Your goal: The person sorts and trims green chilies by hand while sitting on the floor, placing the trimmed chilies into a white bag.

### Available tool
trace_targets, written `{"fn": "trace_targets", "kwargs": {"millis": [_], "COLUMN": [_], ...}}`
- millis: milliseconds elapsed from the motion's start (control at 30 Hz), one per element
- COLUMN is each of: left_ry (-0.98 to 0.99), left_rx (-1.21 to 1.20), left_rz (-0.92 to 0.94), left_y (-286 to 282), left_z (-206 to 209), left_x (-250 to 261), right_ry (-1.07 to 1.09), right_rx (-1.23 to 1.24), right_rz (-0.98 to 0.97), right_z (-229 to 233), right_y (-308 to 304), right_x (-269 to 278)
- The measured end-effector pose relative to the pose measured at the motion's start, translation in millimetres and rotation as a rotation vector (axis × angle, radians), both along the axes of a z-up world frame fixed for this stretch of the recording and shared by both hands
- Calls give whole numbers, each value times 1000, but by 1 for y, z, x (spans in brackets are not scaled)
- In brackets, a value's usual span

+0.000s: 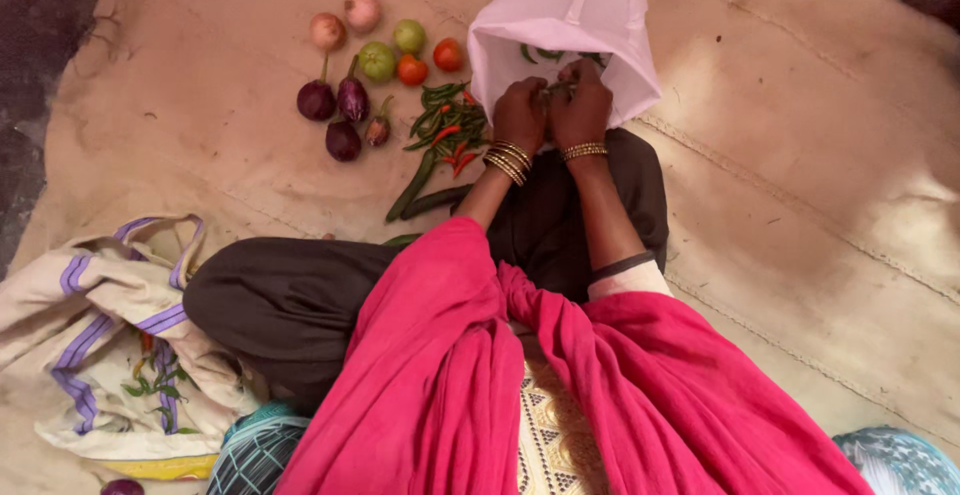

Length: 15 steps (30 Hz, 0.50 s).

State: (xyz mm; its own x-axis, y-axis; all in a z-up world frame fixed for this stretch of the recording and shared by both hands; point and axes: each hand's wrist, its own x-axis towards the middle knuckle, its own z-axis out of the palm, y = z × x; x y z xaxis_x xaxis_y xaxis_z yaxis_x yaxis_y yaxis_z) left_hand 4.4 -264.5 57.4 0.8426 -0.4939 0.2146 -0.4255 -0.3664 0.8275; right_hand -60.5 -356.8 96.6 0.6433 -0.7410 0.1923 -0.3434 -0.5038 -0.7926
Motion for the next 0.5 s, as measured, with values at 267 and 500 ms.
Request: {"fn": "trace_targets", "kwargs": {"millis": [267, 500], "left_ry": [-278, -43], "left_rx": [466, 344], "left_rz": [-218, -62], "left_y": [-48, -40], "left_z": [-50, -51], "left_x": [-9, 6], "right_ry": [718, 456], "right_rx": [-192, -571], "right_rz": [75, 226], "right_z": [-151, -193], "right_y": [-107, -124], "right_x": [40, 21]}}
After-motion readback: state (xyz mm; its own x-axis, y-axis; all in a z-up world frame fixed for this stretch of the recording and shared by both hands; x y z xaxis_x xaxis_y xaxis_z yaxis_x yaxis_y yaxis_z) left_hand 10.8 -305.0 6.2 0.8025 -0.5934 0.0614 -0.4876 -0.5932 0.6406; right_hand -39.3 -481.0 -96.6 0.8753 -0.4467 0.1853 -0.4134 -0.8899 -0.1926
